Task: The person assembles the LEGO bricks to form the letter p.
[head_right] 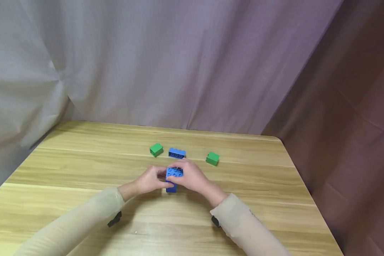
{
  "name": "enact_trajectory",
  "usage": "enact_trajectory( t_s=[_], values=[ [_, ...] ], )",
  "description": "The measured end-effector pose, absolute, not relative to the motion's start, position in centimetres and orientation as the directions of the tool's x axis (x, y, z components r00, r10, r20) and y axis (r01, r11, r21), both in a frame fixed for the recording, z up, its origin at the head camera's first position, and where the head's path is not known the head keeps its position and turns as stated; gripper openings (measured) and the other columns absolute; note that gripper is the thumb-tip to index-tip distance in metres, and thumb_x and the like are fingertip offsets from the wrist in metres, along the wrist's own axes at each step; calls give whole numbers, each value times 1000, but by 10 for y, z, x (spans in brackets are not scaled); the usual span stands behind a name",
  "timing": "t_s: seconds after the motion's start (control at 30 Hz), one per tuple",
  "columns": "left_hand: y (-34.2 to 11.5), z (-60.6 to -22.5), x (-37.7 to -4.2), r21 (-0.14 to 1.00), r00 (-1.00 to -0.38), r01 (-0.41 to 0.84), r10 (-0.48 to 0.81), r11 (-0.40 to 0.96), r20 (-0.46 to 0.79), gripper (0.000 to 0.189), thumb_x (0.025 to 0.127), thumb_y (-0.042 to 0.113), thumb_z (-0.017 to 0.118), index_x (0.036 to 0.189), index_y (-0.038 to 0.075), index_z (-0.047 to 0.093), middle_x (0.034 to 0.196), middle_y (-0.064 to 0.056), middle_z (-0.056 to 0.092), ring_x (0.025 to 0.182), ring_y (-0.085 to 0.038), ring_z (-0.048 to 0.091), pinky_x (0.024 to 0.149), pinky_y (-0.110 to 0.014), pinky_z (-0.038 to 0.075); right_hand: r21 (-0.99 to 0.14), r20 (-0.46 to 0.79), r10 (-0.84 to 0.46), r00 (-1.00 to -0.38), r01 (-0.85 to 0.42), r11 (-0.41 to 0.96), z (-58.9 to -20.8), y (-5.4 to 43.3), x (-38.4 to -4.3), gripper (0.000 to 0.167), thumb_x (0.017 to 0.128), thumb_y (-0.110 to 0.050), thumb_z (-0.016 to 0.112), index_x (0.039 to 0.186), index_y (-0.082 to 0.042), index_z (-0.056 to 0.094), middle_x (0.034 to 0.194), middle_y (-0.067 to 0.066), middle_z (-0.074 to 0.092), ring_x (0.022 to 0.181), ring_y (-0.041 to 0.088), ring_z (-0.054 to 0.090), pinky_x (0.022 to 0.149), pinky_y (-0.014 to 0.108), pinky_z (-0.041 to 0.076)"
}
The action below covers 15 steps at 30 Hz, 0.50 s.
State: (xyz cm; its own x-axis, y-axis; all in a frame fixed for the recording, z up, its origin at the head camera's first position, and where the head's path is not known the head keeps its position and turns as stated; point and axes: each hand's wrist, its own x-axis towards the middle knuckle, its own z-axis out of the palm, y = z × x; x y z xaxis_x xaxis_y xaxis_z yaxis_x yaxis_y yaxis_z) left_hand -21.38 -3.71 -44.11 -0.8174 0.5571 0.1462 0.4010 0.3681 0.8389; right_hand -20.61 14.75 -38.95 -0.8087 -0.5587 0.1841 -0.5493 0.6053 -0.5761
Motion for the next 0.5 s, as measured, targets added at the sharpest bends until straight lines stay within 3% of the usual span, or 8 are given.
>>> enact_trajectory(
  t_s=[0.3,0.5],
  values=[
    [-36,-440,-214,846,-808,411,566,340,166,27,79,16,74,102,4,66,100,-10,71,92,-18,68,80,-15,53,-447,183,-605,-775,-614,651,-380,147,-204,35,81,-26,72,108,-5,68,106,8,68,94,20,61,79,30,53],
    [-36,-442,-214,856,-815,381,565,349,132,30,80,19,74,103,3,65,99,-11,71,90,-17,68,79,-17,54,-521,115,-610,-784,-570,635,-386,158,-202,47,83,-26,71,123,-4,59,121,13,62,109,26,59,91,40,52]
  ],
)
